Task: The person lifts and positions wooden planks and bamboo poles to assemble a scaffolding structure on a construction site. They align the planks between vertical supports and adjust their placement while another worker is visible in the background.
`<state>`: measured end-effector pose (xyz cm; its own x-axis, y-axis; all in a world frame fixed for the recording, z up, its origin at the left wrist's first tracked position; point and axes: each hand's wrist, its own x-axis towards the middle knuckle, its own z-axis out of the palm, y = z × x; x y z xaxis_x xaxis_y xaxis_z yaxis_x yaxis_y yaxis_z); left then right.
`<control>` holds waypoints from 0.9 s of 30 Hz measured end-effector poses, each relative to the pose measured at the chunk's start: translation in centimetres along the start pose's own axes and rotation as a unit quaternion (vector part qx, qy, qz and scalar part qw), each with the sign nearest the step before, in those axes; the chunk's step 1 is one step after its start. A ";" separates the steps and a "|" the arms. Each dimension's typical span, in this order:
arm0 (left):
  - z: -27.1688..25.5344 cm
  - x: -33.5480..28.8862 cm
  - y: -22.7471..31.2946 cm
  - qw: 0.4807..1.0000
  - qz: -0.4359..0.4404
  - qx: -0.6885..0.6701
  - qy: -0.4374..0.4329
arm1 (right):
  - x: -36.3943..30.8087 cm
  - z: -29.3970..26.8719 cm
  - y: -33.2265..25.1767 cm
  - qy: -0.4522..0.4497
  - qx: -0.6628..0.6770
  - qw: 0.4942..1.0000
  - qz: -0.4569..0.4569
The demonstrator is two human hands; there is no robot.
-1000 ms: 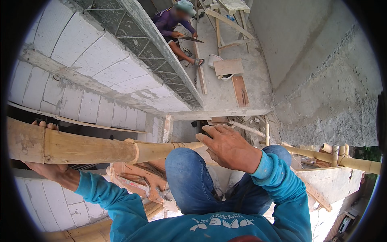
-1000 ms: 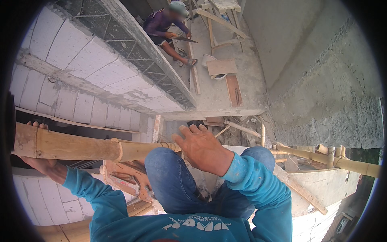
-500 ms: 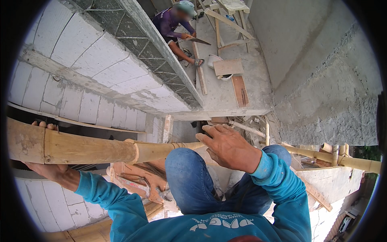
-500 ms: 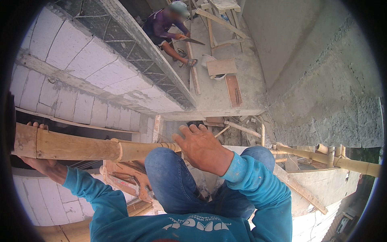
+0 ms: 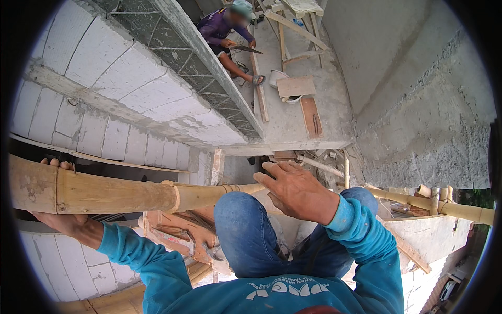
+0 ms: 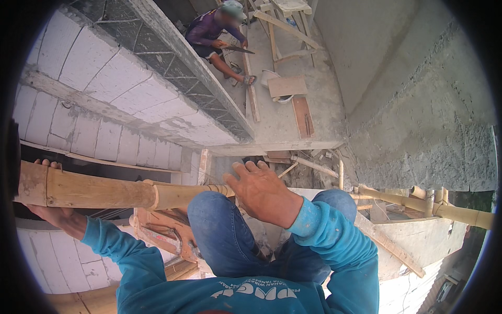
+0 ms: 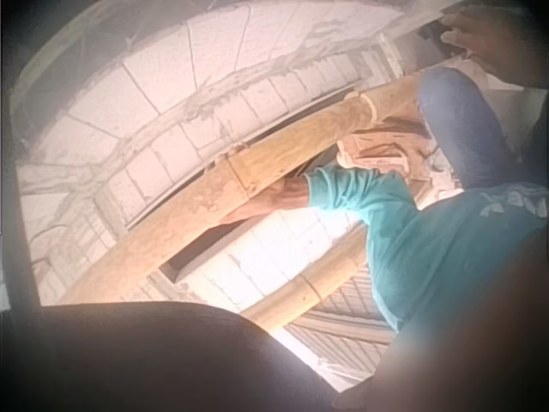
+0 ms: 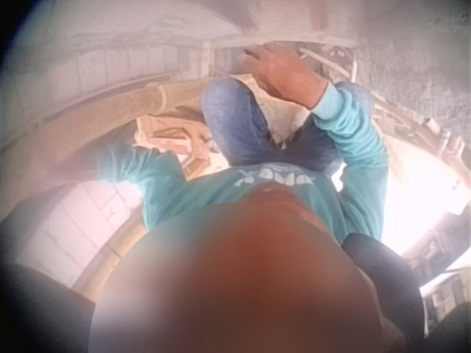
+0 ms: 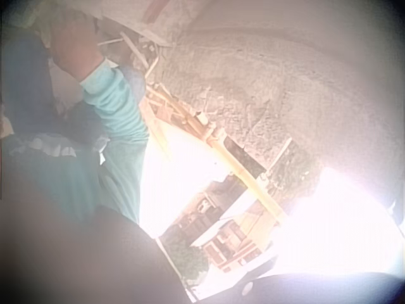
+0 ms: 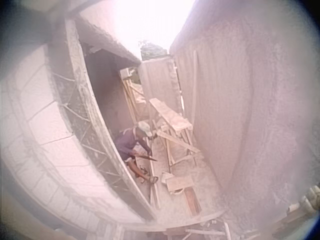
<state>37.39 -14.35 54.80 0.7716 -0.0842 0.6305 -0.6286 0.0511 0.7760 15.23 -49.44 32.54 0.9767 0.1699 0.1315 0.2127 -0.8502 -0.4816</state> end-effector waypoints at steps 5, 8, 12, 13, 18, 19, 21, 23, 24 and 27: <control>-1.1 0.3 -0.2 0.999 -0.009 -0.023 -0.023 | 0.0 0.0 -0.1 -0.005 0.004 1.000 0.007; -1.0 0.3 -0.2 0.999 -0.012 -0.025 -0.022 | 0.0 0.0 -0.1 -0.006 0.008 1.000 0.007; -1.2 0.2 -0.3 0.998 -0.006 -0.033 -0.044 | 0.0 0.1 0.0 -0.001 0.003 1.000 0.004; -1.0 0.1 -0.2 0.999 -0.007 -0.025 -0.042 | 0.0 0.1 0.0 0.000 0.003 1.000 0.003; -0.1 -0.1 0.0 1.000 -0.002 0.010 0.010 | 0.0 0.2 0.0 0.005 -0.001 1.000 0.000; -0.2 0.0 0.0 1.000 0.000 0.003 0.003 | 0.0 0.2 0.0 0.005 0.000 1.000 0.000; 0.2 -0.2 0.1 1.000 0.001 0.016 0.024 | 0.0 0.2 0.0 0.004 0.001 1.000 -0.001; 0.3 -0.3 0.1 0.999 0.002 0.019 0.026 | 0.0 0.2 0.0 0.006 0.000 1.000 -0.002; 0.1 -0.2 0.1 1.000 0.003 0.016 0.017 | 0.0 0.2 0.0 0.007 0.000 1.000 -0.002; 0.2 -0.2 0.1 0.999 0.008 0.024 0.020 | 0.1 0.1 0.0 -0.001 0.003 1.000 0.002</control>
<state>37.13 -14.57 54.78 0.7645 -0.0436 0.6432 -0.6437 0.0038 0.7653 15.29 -49.37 32.41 0.9776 0.1674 0.1279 0.2090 -0.8477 -0.4876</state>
